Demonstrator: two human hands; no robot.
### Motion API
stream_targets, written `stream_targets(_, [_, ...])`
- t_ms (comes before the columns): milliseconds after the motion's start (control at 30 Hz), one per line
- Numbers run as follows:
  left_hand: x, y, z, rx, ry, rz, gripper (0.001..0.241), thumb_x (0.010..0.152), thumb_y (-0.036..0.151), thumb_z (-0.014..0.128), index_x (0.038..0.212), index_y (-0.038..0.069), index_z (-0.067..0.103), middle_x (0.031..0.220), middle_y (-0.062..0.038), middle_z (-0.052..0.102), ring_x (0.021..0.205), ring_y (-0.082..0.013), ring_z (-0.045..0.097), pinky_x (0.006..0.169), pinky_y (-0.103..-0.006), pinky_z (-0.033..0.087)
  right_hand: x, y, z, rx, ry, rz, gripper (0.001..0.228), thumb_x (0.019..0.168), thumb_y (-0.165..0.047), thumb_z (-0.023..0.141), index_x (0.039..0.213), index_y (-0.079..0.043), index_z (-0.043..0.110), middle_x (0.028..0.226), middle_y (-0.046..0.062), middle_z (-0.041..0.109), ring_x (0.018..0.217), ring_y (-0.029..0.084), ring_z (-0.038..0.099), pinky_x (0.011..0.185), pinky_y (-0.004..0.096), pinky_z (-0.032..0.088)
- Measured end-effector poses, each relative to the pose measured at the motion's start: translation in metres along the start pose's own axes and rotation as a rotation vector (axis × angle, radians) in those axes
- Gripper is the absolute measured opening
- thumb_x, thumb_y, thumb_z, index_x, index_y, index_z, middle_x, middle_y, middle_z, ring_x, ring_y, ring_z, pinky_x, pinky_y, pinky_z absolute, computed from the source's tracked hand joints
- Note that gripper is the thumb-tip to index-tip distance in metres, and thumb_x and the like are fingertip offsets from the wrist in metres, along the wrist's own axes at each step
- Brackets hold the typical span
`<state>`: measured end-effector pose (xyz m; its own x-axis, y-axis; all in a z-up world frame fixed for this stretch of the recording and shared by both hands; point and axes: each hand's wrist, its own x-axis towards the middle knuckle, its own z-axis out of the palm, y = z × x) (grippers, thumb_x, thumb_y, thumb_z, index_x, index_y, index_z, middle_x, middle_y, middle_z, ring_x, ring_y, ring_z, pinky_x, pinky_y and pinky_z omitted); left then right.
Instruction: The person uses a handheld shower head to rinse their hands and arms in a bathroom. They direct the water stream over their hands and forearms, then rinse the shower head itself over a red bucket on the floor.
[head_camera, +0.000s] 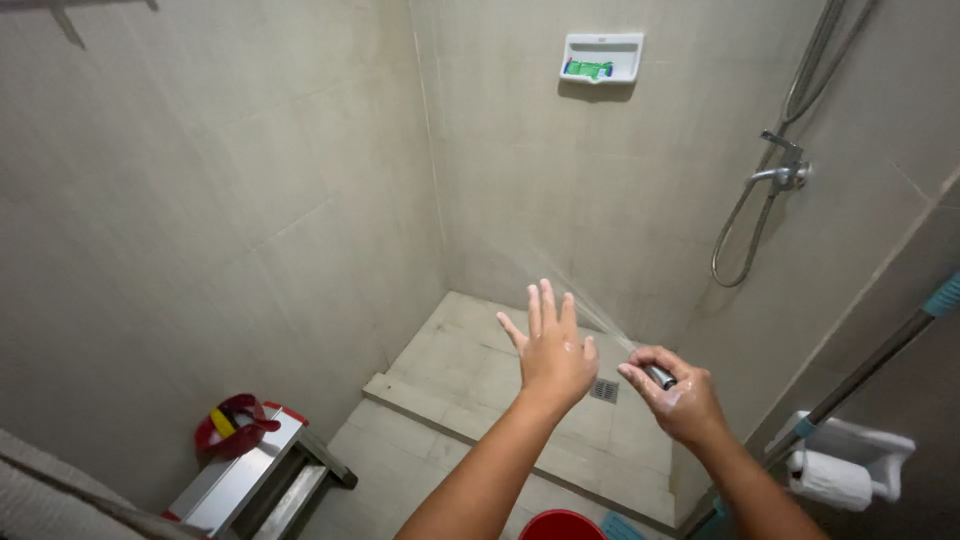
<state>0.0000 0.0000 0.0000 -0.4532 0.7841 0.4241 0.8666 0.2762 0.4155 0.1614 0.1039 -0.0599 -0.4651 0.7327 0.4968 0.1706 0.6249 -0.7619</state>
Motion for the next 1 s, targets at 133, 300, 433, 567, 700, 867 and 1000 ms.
stream_targets(133, [0.000, 0.009, 0.008, 0.012, 0.012, 0.000, 0.076, 0.087, 0.028, 0.064, 0.151, -0.001, 0.037, 0.167, -0.026, 0.015, 0.157, -0.0378, 0.005, 0.112, -0.0796, -0.008, 0.005, -0.005, -0.014, -0.009, -0.036, 0.029, 0.024, 0.083, -0.026, 0.083, 0.096, -0.006, 0.077, 0.084, 0.003, 0.077, 0.077, 0.010, 0.065, 0.071, 0.029, 0.056])
stream_targets(300, [0.007, 0.005, 0.019, 0.108, 0.076, 0.039, 0.074, 0.089, 0.027, 0.064, 0.151, -0.003, 0.036, 0.163, -0.030, 0.014, 0.154, -0.0407, 0.006, 0.109, -0.0807, -0.007, 0.007, -0.024, -0.027, -0.112, -0.090, 0.146, 0.021, 0.084, -0.028, 0.080, 0.098, -0.012, 0.077, 0.087, -0.002, 0.077, 0.074, 0.009, 0.069, 0.066, 0.030, 0.057])
stream_targets(433, [-0.001, 0.017, 0.007, 0.074, 0.112, 0.020, 0.074, 0.087, 0.029, 0.064, 0.150, -0.001, 0.039, 0.165, -0.026, 0.018, 0.155, -0.0380, 0.009, 0.111, -0.0798, -0.004, 0.004, -0.017, -0.028, 0.001, -0.006, -0.008, 0.023, 0.084, -0.025, 0.083, 0.096, -0.007, 0.076, 0.083, 0.002, 0.075, 0.076, 0.010, 0.064, 0.071, 0.028, 0.055])
stream_targets(567, [-0.003, 0.010, 0.024, 0.078, 0.054, 0.022, 0.066, 0.092, 0.030, 0.063, 0.148, 0.001, 0.044, 0.163, -0.023, 0.027, 0.155, -0.0353, 0.017, 0.117, -0.0752, 0.000, 0.003, -0.015, -0.031, 0.057, -0.002, -0.085, 0.021, 0.084, -0.023, 0.083, 0.096, -0.007, 0.075, 0.086, 0.000, 0.075, 0.078, 0.009, 0.064, 0.072, 0.027, 0.055])
stream_targets(700, [-0.011, 0.002, 0.031, 0.096, -0.051, 0.005, 0.063, 0.094, 0.030, 0.062, 0.147, 0.002, 0.044, 0.162, -0.023, 0.029, 0.155, -0.0342, 0.019, 0.118, -0.0729, 0.000, -0.001, -0.011, -0.032, 0.179, 0.063, -0.128, 0.014, 0.088, -0.018, 0.079, 0.096, -0.007, 0.075, 0.083, 0.000, 0.072, 0.072, 0.007, 0.061, 0.065, 0.026, 0.052])
stream_targets(867, [-0.017, -0.007, 0.015, 0.025, -0.064, -0.075, 0.067, 0.092, 0.029, 0.064, 0.149, 0.003, 0.042, 0.165, -0.021, 0.024, 0.155, -0.0329, 0.017, 0.119, -0.0714, 0.002, -0.007, -0.009, -0.033, 0.299, 0.148, -0.287, 0.015, 0.091, -0.014, 0.076, 0.101, -0.004, 0.072, 0.087, 0.001, 0.070, 0.071, 0.005, 0.059, 0.061, 0.023, 0.049])
stream_targets(1000, [-0.022, -0.005, 0.005, -0.004, -0.021, -0.100, 0.070, 0.092, 0.027, 0.065, 0.152, 0.003, 0.037, 0.166, -0.021, 0.020, 0.156, -0.0331, 0.015, 0.119, -0.0706, 0.002, -0.014, 0.007, -0.032, 0.363, 0.147, -0.241, 0.013, 0.092, -0.012, 0.076, 0.101, -0.003, 0.074, 0.078, 0.002, 0.068, 0.062, 0.005, 0.057, 0.053, 0.022, 0.044])
